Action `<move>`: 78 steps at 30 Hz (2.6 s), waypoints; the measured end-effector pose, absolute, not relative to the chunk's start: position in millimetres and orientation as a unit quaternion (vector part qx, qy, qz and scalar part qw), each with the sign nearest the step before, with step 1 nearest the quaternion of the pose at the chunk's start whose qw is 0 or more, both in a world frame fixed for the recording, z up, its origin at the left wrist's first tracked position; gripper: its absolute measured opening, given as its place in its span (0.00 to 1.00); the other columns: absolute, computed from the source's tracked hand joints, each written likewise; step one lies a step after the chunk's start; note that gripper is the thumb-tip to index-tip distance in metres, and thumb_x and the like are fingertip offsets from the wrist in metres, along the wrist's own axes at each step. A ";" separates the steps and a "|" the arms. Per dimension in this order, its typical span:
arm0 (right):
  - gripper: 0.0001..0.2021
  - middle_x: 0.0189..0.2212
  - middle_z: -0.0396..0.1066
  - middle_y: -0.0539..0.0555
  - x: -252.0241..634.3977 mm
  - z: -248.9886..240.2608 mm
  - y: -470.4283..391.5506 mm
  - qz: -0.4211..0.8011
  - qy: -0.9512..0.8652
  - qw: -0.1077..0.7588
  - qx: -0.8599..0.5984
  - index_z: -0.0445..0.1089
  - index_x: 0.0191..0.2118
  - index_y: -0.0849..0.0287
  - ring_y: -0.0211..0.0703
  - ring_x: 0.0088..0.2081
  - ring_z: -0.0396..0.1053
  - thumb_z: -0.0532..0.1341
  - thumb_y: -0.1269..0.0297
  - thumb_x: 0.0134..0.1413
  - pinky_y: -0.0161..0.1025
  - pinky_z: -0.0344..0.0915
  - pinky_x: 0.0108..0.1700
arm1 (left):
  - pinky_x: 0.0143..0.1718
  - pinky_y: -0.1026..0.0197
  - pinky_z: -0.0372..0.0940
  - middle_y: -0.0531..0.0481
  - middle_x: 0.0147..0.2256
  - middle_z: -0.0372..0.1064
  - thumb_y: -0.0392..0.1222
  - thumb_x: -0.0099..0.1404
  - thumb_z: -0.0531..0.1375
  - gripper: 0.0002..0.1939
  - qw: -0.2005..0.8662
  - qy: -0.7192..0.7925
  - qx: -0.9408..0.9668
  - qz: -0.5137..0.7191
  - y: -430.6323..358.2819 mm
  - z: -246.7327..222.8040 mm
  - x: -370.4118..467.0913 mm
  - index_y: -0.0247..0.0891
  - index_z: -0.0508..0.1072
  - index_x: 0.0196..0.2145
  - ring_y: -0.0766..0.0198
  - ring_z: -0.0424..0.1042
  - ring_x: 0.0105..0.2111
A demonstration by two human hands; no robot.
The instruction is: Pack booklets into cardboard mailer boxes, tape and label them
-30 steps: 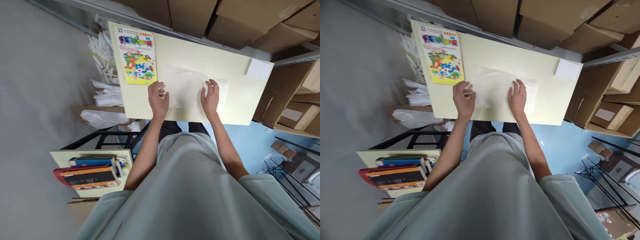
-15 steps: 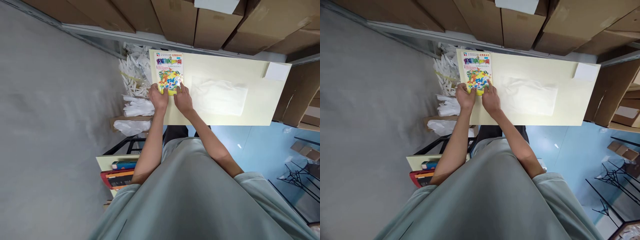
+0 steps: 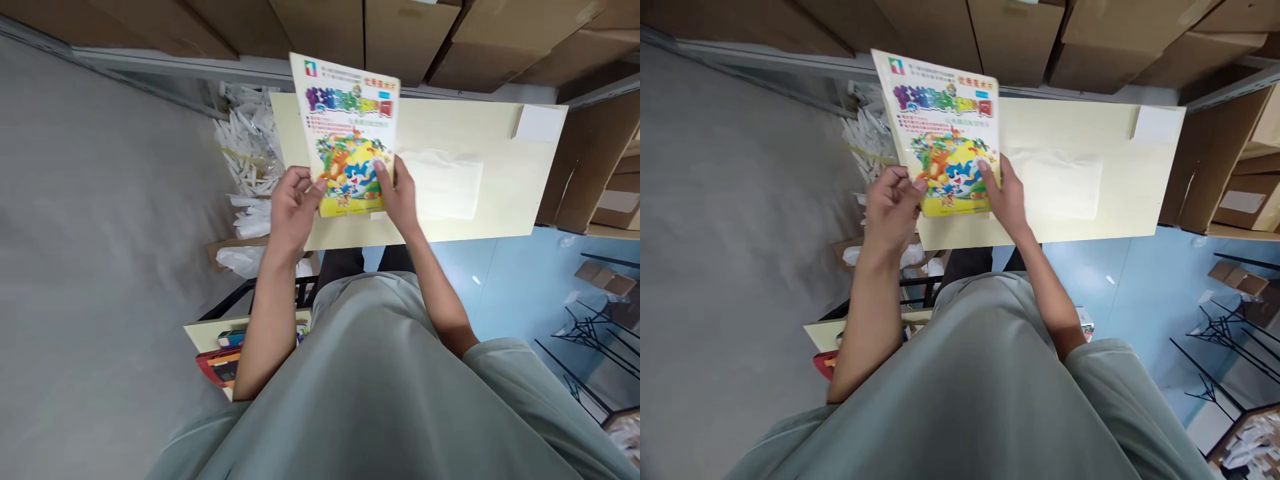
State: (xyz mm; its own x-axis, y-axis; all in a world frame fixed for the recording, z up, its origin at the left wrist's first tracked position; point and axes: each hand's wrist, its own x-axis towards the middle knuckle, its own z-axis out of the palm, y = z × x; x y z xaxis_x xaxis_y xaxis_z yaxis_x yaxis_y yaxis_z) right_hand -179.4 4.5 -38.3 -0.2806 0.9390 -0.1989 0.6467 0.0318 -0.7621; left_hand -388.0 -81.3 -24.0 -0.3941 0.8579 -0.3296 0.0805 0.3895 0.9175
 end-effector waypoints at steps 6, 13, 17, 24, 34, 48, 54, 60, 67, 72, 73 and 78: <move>0.32 0.40 0.78 0.55 -76.5 -46.1 -3.9 0.361 -0.650 0.190 -0.642 0.74 0.59 0.56 0.49 0.40 0.77 0.54 0.31 0.79 0.46 0.78 0.47 | 0.39 0.59 0.78 0.49 0.36 0.77 0.67 0.73 0.70 0.23 0.533 0.665 0.285 0.439 -73.3 -63.8 -298.4 0.44 0.73 0.41 0.57 0.82 0.40; 0.26 0.33 0.75 0.51 -25.8 -109.5 19.5 0.375 -0.616 0.158 -0.674 0.72 0.48 0.53 0.46 0.34 0.71 0.60 0.32 0.76 0.42 0.69 0.41 | 0.48 0.54 0.79 0.44 0.46 0.80 0.55 0.74 0.68 0.14 0.479 0.730 0.305 0.380 -56.0 -112.3 -232.4 0.43 0.75 0.42 0.54 0.82 0.47; 0.21 0.36 0.77 0.51 -12.9 -122.5 28.1 0.404 -0.628 0.125 -0.653 0.73 0.52 0.53 0.45 0.35 0.72 0.63 0.39 0.77 0.42 0.71 0.43 | 0.55 0.47 0.76 0.44 0.42 0.75 0.45 0.70 0.68 0.07 0.398 0.797 0.362 0.276 -52.0 -127.2 -227.0 0.43 0.74 0.40 0.51 0.78 0.45; 0.19 0.53 0.76 0.62 71.6 -101.9 40.1 0.298 -0.593 0.156 -0.731 0.74 0.57 0.56 0.48 0.44 0.75 0.65 0.46 0.76 0.51 0.76 0.53 | 0.65 0.38 0.72 0.42 0.42 0.71 0.43 0.68 0.68 0.09 0.364 0.823 0.390 0.197 -45.7 -127.5 -224.2 0.45 0.70 0.37 0.43 0.75 0.50; 0.08 0.43 0.72 0.56 104.9 -96.8 47.1 0.281 -0.598 0.192 -0.726 0.68 0.41 0.52 0.47 0.43 0.72 0.61 0.58 0.75 0.52 0.77 0.53 | 0.66 0.37 0.73 0.39 0.45 0.72 0.42 0.69 0.68 0.09 0.365 0.834 0.380 0.166 -43.2 -121.5 -220.0 0.44 0.70 0.37 0.43 0.76 0.50; 0.08 0.60 0.75 0.61 -77.4 -88.4 27.4 0.442 -0.726 0.123 -0.513 0.72 0.52 0.53 0.51 0.57 0.79 0.57 0.58 0.83 0.50 0.80 0.59 | 0.62 0.44 0.74 0.37 0.56 0.78 0.41 0.75 0.65 0.13 0.357 0.854 0.339 0.166 -48.3 -96.3 -221.5 0.40 0.79 0.55 0.48 0.82 0.49; 0.19 0.63 0.77 0.64 -99.5 -116.4 13.8 0.433 -0.717 0.090 -0.539 0.74 0.59 0.54 0.56 0.65 0.77 0.51 0.50 0.87 0.57 0.77 0.67 | 0.64 0.38 0.72 0.37 0.53 0.80 0.42 0.75 0.67 0.17 0.328 0.888 0.272 0.174 -38.6 -99.8 -221.2 0.40 0.74 0.58 0.41 0.82 0.54; 0.21 0.75 0.70 0.63 -74.5 -107.2 4.3 0.485 -0.724 0.081 -0.483 0.77 0.63 0.52 0.58 0.73 0.73 0.51 0.50 0.86 0.61 0.77 0.71 | 0.57 0.45 0.72 0.43 0.40 0.78 0.42 0.78 0.63 0.07 0.327 0.876 0.288 0.207 -29.1 -107.3 -215.8 0.44 0.73 0.38 0.46 0.80 0.47; 0.15 0.78 0.67 0.60 -63.8 -106.4 -4.1 0.504 -0.738 0.063 -0.445 0.80 0.61 0.53 0.56 0.80 0.63 0.58 0.62 0.81 0.60 0.73 0.76 | 0.55 0.51 0.73 0.43 0.47 0.81 0.41 0.79 0.60 0.07 0.351 0.826 0.358 0.258 -41.1 -99.1 -213.6 0.44 0.79 0.45 0.52 0.80 0.46; 0.13 0.76 0.69 0.62 -60.7 -104.0 -6.6 0.525 -0.745 0.055 -0.407 0.82 0.52 0.55 0.58 0.79 0.64 0.58 0.66 0.79 0.63 0.69 0.78 | 0.59 0.49 0.71 0.40 0.49 0.82 0.40 0.81 0.56 0.11 0.349 0.810 0.402 0.247 -35.4 -97.0 -210.6 0.43 0.80 0.44 0.48 0.80 0.51; 0.13 0.74 0.71 0.63 -55.5 -103.8 -5.1 0.526 -0.746 0.066 -0.403 0.82 0.50 0.56 0.58 0.78 0.66 0.58 0.66 0.79 0.63 0.68 0.78 | 0.58 0.49 0.71 0.40 0.47 0.82 0.40 0.81 0.57 0.11 0.350 0.811 0.399 0.246 -33.0 -97.7 -210.6 0.43 0.79 0.43 0.48 0.81 0.49; 0.12 0.64 0.73 0.69 -12.3 -107.4 8.7 0.420 -0.689 0.145 -0.573 0.76 0.57 0.57 0.59 0.66 0.74 0.57 0.65 0.77 0.62 0.73 0.70 | 0.52 0.50 0.72 0.48 0.36 0.80 0.38 0.73 0.68 0.05 0.373 0.842 0.309 0.238 -16.6 -103.7 -211.8 0.44 0.74 0.42 0.52 0.80 0.41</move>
State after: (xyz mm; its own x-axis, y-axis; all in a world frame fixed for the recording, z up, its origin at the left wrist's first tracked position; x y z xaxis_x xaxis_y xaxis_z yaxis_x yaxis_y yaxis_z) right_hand -12.3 8.7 -107.4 -0.3009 0.9109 -0.2822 0.6678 -0.0100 -0.7443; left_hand -211.8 -16.6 -103.7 -0.5303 0.6977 -0.4816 0.3429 0.6961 0.6308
